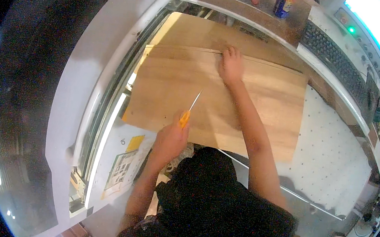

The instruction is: The person positions wooden panels on a machine bed, picks up and moves small white components, and places a panel onto a stack of furniture parts.

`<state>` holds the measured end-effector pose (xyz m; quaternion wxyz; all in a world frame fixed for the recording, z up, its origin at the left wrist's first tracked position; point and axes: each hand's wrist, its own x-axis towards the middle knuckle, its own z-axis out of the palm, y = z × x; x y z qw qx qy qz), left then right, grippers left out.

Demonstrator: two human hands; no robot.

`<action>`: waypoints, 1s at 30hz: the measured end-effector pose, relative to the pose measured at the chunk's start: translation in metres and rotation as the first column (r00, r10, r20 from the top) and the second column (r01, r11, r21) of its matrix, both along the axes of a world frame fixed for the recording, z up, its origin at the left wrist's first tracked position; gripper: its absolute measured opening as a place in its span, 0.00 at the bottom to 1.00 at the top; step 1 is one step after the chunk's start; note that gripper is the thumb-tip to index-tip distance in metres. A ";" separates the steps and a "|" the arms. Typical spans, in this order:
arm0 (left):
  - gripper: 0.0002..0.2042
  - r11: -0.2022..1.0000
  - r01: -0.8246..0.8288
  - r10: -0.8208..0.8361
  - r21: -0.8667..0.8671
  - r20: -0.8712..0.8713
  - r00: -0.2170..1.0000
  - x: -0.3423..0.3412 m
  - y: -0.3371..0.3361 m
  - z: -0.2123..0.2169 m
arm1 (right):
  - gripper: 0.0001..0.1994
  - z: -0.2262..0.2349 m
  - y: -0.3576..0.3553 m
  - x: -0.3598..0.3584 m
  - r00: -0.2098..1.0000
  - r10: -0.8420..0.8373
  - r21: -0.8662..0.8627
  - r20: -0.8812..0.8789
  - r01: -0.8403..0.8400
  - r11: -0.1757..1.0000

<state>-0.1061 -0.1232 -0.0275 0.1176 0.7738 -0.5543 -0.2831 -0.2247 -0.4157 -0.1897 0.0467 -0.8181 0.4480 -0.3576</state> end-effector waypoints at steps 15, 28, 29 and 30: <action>0.21 0.987 -0.142 0.150 0.073 -0.125 0.981 0.029 -0.138 -0.049 | 0.11 -0.007 0.048 -0.137 0.931 -0.359 0.040 0.063 0.357 0.933; 0.25 0.834 -0.543 0.536 -0.102 -0.087 0.840 0.219 -0.094 -0.104 | 0.07 -0.001 0.042 -0.127 0.963 -0.266 0.110 0.051 0.259 0.960; 0.25 0.859 -0.511 0.505 -0.032 -0.113 0.856 0.216 -0.095 -0.104 | 0.07 0.000 0.042 -0.127 0.965 -0.261 0.107 0.039 0.255 0.961; 0.26 0.894 -0.449 0.443 0.004 -0.162 0.882 0.214 -0.097 -0.103 | 0.07 0.000 0.042 -0.126 0.963 -0.267 0.093 0.038 0.263 0.960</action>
